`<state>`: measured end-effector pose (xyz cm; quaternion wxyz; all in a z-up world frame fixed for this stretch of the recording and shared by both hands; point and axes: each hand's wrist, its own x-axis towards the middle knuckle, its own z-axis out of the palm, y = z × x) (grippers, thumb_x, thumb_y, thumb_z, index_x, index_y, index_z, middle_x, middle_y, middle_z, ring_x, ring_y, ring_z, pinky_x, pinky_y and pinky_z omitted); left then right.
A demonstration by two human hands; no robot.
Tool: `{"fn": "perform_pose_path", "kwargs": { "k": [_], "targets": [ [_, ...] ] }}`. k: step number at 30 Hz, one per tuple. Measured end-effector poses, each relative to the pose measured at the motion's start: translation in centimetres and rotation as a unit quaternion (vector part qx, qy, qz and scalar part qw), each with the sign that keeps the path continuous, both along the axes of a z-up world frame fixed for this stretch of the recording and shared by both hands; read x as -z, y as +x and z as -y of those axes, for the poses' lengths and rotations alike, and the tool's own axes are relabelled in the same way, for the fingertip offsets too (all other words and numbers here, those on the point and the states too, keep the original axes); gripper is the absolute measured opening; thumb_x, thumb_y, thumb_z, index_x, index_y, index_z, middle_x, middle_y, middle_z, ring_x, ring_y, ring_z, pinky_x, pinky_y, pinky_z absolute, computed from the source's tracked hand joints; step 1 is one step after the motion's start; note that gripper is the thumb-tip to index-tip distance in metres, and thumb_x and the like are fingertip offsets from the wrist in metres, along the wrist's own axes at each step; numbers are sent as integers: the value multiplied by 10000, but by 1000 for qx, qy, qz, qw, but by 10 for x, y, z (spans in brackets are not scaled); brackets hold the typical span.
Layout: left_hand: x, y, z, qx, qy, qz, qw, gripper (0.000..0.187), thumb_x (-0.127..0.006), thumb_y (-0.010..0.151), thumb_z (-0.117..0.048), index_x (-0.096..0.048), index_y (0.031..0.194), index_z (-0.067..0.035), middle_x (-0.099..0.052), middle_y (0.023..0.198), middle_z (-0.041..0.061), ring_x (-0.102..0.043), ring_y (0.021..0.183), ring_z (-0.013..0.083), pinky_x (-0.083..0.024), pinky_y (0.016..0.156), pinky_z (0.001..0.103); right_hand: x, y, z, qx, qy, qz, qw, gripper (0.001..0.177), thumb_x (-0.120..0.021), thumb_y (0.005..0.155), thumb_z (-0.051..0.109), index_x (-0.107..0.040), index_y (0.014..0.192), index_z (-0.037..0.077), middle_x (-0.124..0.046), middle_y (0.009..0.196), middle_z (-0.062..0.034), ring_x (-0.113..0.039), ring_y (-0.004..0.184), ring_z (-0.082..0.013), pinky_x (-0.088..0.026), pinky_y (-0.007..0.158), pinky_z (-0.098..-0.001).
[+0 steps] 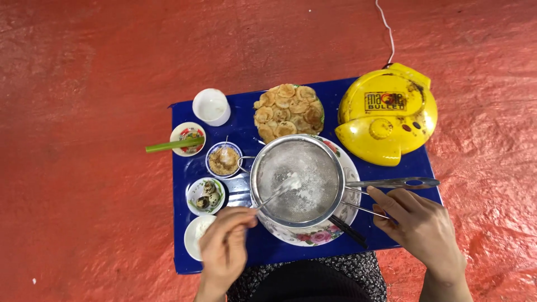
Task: Straining a white liquid mixture through a metal sieve into a pot using a spoon
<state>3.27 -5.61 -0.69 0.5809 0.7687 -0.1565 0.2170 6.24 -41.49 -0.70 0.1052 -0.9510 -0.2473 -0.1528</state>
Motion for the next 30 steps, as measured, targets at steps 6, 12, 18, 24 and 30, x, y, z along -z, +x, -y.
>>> {"fn": "perform_pose_path", "kwargs": {
  "k": [6,12,18,24,30],
  "targets": [
    [-2,13,5,15,-35,6,999,219,-456,1074,-139,-610,1027,8,-704,1026,180,-743,731,188,-656,684,274,6,-1,6,-17,1,-14,1000,446,-737,890,358,-674,1314,235,-636,968,39,-695,759,-152,-558,606,-337],
    [21,17,-3,0,-52,7,999,205,-435,1068,-126,-598,1047,-4,-698,1060,163,-724,782,201,-639,732,290,5,0,10,8,-28,12,1000,470,-740,896,367,-659,1348,266,-639,957,69,-670,733,-118,-545,535,-322],
    [15,18,-3,8,-46,23,999,246,-433,1086,-160,-599,1032,13,-690,1064,173,-760,804,212,-684,734,273,-1,0,12,15,-26,16,999,505,-772,872,335,-663,1359,260,-627,944,54,-624,681,-116,-558,556,-327],
    [9,19,-2,26,-65,25,997,236,-434,1089,-151,-597,1018,4,-702,1041,179,-751,792,222,-670,711,286,-9,4,9,3,-7,-3,1000,521,-796,843,295,-663,1344,246,-645,935,68,-630,681,-112,-569,567,-328],
    [39,23,-10,13,-69,40,997,218,-434,1094,-151,-621,1087,-40,-724,1056,135,-744,857,220,-646,799,311,-2,9,10,1,-31,5,1000,500,-760,869,364,-659,1351,279,-636,942,50,-677,752,-146,-531,534,-340]
  ]
}}
